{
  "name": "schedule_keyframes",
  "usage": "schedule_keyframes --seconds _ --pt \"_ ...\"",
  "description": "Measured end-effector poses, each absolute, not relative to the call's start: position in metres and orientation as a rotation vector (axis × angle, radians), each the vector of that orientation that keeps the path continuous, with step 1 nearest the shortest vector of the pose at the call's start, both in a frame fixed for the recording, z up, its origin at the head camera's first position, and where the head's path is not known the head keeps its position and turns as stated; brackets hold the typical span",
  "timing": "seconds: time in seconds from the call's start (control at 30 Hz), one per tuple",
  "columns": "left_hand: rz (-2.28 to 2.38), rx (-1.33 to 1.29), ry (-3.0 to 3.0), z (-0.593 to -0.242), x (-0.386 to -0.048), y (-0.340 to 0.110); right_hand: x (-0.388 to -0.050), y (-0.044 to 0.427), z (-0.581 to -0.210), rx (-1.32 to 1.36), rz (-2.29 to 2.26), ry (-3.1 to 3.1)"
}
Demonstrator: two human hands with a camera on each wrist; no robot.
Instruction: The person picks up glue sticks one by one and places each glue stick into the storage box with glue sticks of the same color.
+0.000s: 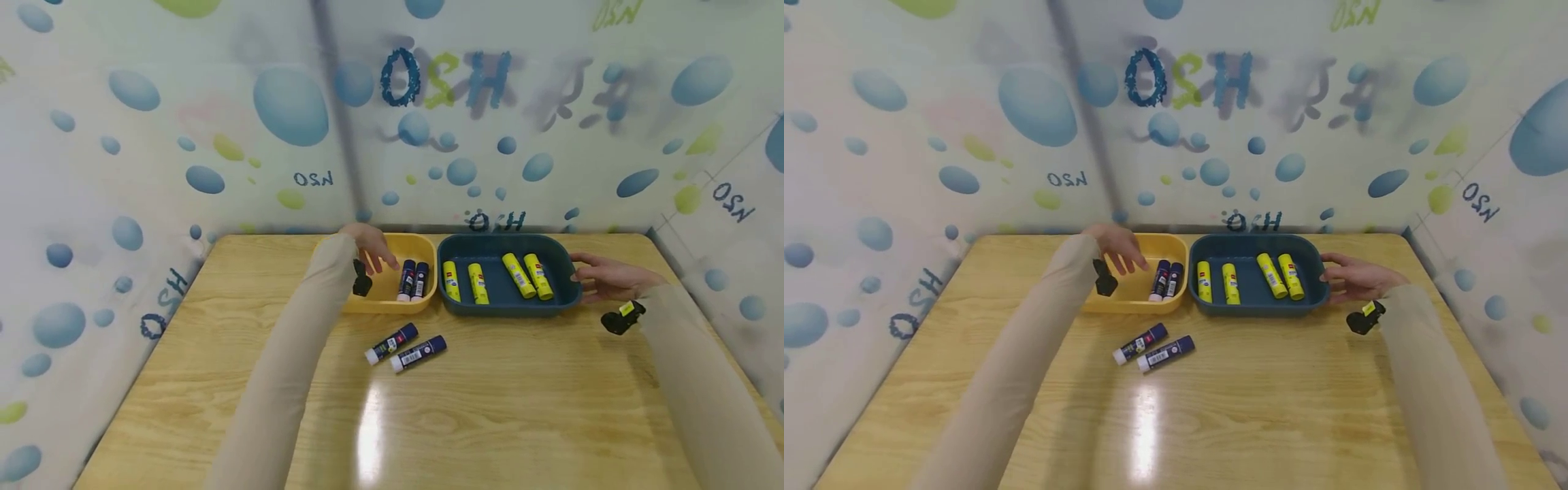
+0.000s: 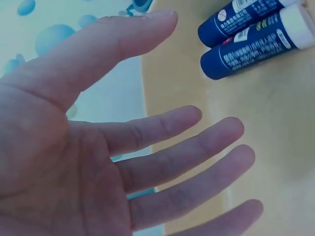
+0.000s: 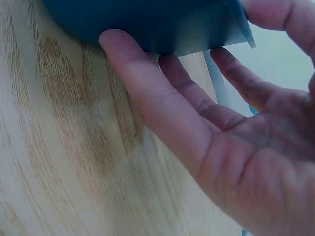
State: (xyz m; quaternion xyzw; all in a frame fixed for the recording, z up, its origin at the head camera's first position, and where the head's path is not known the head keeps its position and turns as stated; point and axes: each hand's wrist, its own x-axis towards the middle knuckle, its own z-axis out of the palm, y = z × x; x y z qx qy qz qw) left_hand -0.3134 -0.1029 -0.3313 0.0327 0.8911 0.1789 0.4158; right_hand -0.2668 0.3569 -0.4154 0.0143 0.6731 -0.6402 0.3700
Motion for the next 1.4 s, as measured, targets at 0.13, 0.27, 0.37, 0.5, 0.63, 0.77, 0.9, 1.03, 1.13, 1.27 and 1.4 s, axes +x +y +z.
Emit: schedule_keyframes --seconds 0.13,0.27,0.37,0.5,0.63,0.77,0.9,1.03,1.13,1.27,1.4 --pt "0.487 0.053 2.279 -0.327 -0.307 -0.106 -0.264 0.359 -0.417 0.035 -1.637 1.726" --pt "0.433 0.076 2.332 -0.323 -0.298 -0.107 -0.263 0.361 -0.418 0.018 -1.637 1.715" --pt "0.364 0.111 2.381 -0.322 -0.287 -0.103 -0.263 0.362 -0.419 0.017 -1.637 1.709" --pt "0.267 0.227 2.449 -0.319 -0.267 -0.098 -0.264 0.365 -0.421 0.014 -1.638 1.707" --pt "0.205 0.379 2.542 -0.315 -0.244 -0.094 -0.264 0.366 -0.422 0.001 -1.653 1.684" --pt "0.189 0.475 2.615 -0.316 -0.221 -0.093 -0.265 0.366 -0.421 -0.01 -1.68 1.641" --pt "0.135 0.57 2.655 -0.318 -0.202 -0.092 -0.266 0.365 -0.418 -0.022 -1.697 1.599" --pt "0.082 0.625 2.657 -0.321 -0.188 -0.091 -0.267 0.364 -0.417 -0.018 -1.699 1.587" --pt "0.06 0.634 2.648 -0.325 -0.181 -0.09 -0.268 0.363 -0.416 -0.023 -1.694 1.59" --pt "0.026 0.628 2.628 -0.336 -0.174 -0.089 -0.268 0.364 -0.416 -0.037 -1.69 1.579" --pt "0.003 0.63 2.617 -0.351 -0.17 -0.089 -0.268 0.365 -0.417 -0.036 -1.696 1.562"
